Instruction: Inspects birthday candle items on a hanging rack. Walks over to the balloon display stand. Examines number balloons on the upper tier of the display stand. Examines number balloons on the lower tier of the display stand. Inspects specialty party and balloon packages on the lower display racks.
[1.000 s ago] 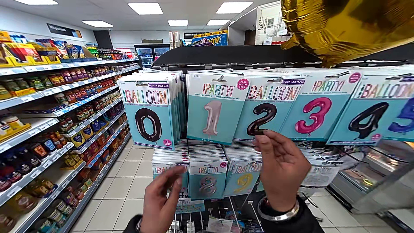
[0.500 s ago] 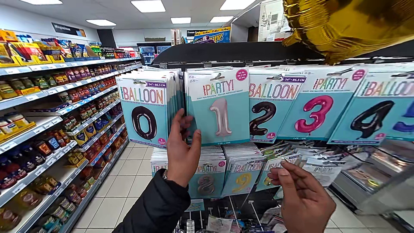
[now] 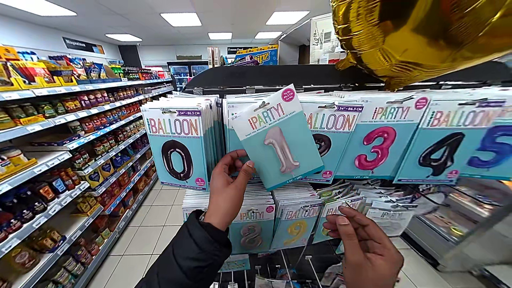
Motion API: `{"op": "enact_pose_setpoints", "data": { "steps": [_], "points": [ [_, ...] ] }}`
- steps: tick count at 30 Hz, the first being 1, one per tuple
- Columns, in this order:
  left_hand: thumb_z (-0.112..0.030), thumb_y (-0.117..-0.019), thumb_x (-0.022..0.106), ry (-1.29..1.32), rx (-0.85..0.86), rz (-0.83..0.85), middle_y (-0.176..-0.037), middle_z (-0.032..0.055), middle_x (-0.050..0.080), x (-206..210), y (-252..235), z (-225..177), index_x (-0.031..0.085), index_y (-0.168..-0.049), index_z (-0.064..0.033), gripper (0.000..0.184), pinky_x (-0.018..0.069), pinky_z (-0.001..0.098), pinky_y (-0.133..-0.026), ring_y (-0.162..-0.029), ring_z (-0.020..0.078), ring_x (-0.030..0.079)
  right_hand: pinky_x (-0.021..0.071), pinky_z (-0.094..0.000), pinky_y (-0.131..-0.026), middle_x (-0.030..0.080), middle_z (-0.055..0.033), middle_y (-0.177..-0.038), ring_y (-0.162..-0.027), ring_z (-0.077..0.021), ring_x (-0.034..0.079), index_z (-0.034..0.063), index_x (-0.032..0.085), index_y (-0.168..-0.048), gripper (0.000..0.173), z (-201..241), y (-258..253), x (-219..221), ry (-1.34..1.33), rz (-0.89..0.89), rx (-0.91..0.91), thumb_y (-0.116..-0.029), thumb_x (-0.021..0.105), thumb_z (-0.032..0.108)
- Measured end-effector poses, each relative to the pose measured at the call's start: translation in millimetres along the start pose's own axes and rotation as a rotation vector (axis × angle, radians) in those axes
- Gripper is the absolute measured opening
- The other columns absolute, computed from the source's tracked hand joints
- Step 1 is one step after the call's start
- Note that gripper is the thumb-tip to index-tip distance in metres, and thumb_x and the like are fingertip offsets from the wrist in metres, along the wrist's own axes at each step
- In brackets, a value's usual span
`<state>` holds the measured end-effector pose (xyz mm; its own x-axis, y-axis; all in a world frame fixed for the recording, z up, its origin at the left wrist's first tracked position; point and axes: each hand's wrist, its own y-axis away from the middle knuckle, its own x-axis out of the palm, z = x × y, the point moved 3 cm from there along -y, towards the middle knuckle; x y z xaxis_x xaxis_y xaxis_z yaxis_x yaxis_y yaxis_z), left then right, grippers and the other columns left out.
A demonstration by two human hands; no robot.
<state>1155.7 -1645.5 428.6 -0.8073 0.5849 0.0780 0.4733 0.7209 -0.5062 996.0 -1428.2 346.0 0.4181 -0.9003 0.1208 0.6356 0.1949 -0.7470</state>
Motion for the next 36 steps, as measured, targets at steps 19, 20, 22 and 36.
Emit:
{"op": "enact_pose_setpoints", "data": {
  "steps": [19,20,22,36],
  "points": [
    [-0.010,-0.1048,0.055,0.162,0.118,0.195,-0.099,0.0194,0.072,-10,42,-44,0.061,-0.135,-0.0047,0.031,0.0648,0.0429,-0.072,-0.082,0.0283,0.074,0.0624,-0.0266,-0.060,0.074,-0.0057,-0.088,-0.073,-0.0158,0.072,-0.0027,0.067,-0.117,0.024,2,8,-10,-0.027,-0.019,-0.001,-0.1005,0.060,0.014],
    [-0.010,-0.1046,0.056,0.159,0.111,0.202,-0.099,0.0197,0.073,-11,46,-41,0.062,-0.134,-0.0043,0.031,0.0648,0.0430,-0.072,-0.081,0.0285,0.074,0.0620,-0.0263,-0.060,0.074,-0.0055,-0.087,-0.072,-0.0155,0.072,-0.0021,0.067,-0.117,0.024,2,9,-10,-0.028,-0.021,0.001,-0.1004,0.061,0.014],
    [-0.010,-0.1043,0.056,0.149,0.106,0.209,-0.099,0.0194,0.073,-14,53,-38,0.062,-0.133,-0.0036,0.030,0.0649,0.0421,-0.072,-0.081,0.0279,0.074,0.0622,-0.0272,-0.060,0.074,-0.0064,-0.086,-0.071,-0.0167,0.072,-0.0015,0.067,-0.117,0.024,1,11,-11,-0.030,-0.020,0.001,-0.1003,0.061,0.014],
    [-0.007,-0.1033,0.057,0.110,0.159,0.187,-0.093,0.0168,0.073,-26,62,-47,0.063,-0.131,-0.0006,0.029,0.0648,0.0375,-0.069,-0.077,0.0233,0.074,0.0625,-0.0287,-0.059,0.073,-0.0067,-0.086,-0.071,-0.0182,0.072,0.0005,0.068,-0.116,0.024,5,15,-11,-0.020,0.007,0.006,-0.1015,0.059,0.017]
  ]
}}
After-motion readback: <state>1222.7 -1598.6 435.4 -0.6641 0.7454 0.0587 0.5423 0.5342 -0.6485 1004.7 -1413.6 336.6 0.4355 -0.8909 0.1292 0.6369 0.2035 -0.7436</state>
